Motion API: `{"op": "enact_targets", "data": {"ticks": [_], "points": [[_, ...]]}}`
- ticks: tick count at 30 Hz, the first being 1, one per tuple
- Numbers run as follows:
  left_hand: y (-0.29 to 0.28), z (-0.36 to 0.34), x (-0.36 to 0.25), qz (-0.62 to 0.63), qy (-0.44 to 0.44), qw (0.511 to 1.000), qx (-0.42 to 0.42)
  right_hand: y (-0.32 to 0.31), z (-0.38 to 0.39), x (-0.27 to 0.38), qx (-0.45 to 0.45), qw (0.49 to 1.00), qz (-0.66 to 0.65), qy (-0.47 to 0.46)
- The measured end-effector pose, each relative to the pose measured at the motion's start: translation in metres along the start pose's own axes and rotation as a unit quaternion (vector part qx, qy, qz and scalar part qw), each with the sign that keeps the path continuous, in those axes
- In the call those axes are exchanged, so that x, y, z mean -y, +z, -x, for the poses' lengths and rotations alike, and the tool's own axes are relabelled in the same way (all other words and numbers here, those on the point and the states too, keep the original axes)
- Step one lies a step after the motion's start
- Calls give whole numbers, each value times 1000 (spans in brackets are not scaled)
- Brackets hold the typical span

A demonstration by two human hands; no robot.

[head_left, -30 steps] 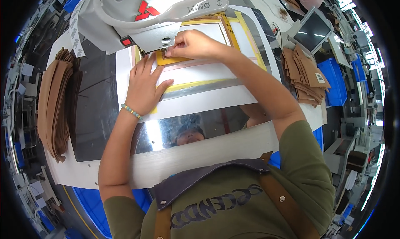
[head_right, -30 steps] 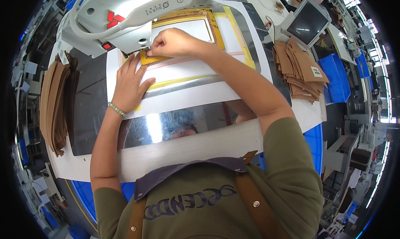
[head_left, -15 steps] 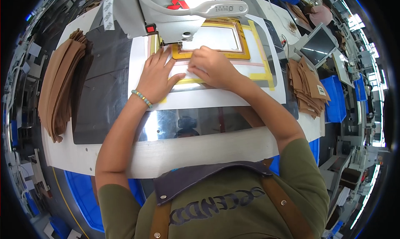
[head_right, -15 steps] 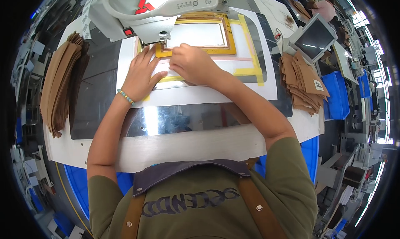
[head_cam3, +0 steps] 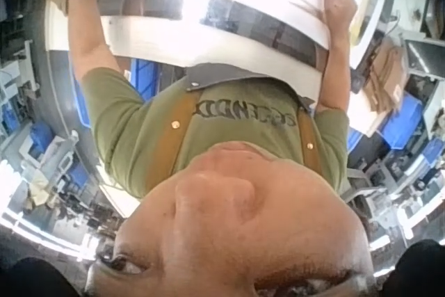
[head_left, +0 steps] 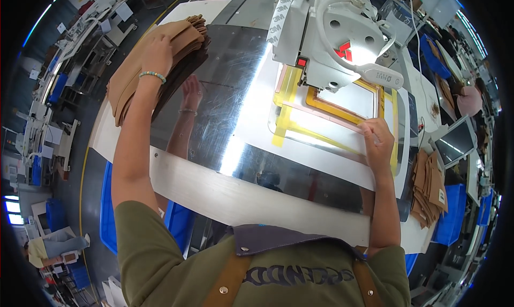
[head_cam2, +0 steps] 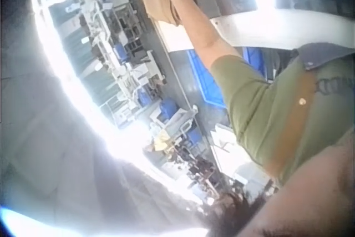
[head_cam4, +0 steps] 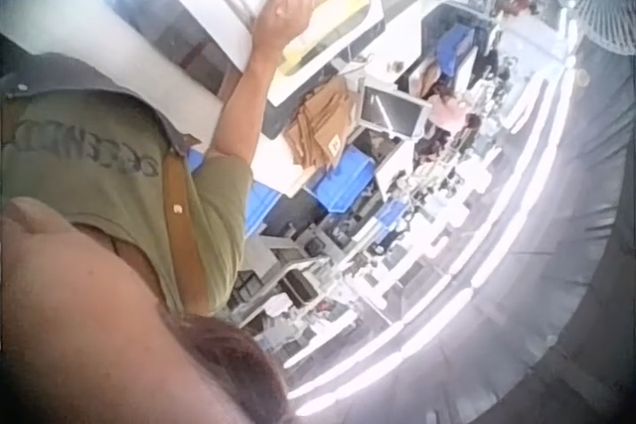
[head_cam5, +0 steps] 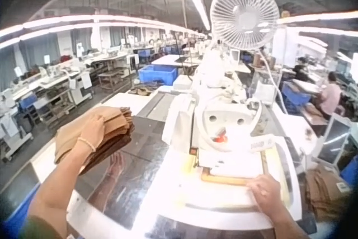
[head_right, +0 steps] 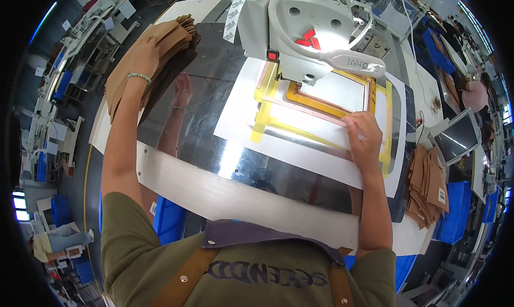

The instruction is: Using an industrial sewing machine to stitch brand labels onto leather bag components.

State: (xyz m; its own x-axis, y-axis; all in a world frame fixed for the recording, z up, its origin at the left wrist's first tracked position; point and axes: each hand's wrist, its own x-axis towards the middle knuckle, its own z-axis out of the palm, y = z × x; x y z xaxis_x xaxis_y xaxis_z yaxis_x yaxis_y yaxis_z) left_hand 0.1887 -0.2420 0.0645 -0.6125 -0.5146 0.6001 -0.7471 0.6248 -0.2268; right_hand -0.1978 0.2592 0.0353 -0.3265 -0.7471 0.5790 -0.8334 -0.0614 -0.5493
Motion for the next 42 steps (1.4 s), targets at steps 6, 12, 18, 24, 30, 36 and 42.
{"op": "enact_targets", "data": {"ticks": [6,12,18,24,30,36,42], "points": [[29,-14,47,-63,-77,988,121,2,4,-4,13,999,30,-16],[-1,-23,86,203,-272,940,45,7,0,2,39,998,31,-37],[-13,-11,41,36,-94,989,107,5,4,10,59,995,54,-53],[37,2,74,162,-179,970,23,8,5,19,84,992,64,-69],[21,-5,134,601,-483,632,-77,10,7,13,85,992,54,-80],[-43,-10,5,329,-179,914,-157,5,9,20,94,991,61,-66],[-75,67,-114,253,214,942,55,18,-11,62,197,970,28,-138]]}}
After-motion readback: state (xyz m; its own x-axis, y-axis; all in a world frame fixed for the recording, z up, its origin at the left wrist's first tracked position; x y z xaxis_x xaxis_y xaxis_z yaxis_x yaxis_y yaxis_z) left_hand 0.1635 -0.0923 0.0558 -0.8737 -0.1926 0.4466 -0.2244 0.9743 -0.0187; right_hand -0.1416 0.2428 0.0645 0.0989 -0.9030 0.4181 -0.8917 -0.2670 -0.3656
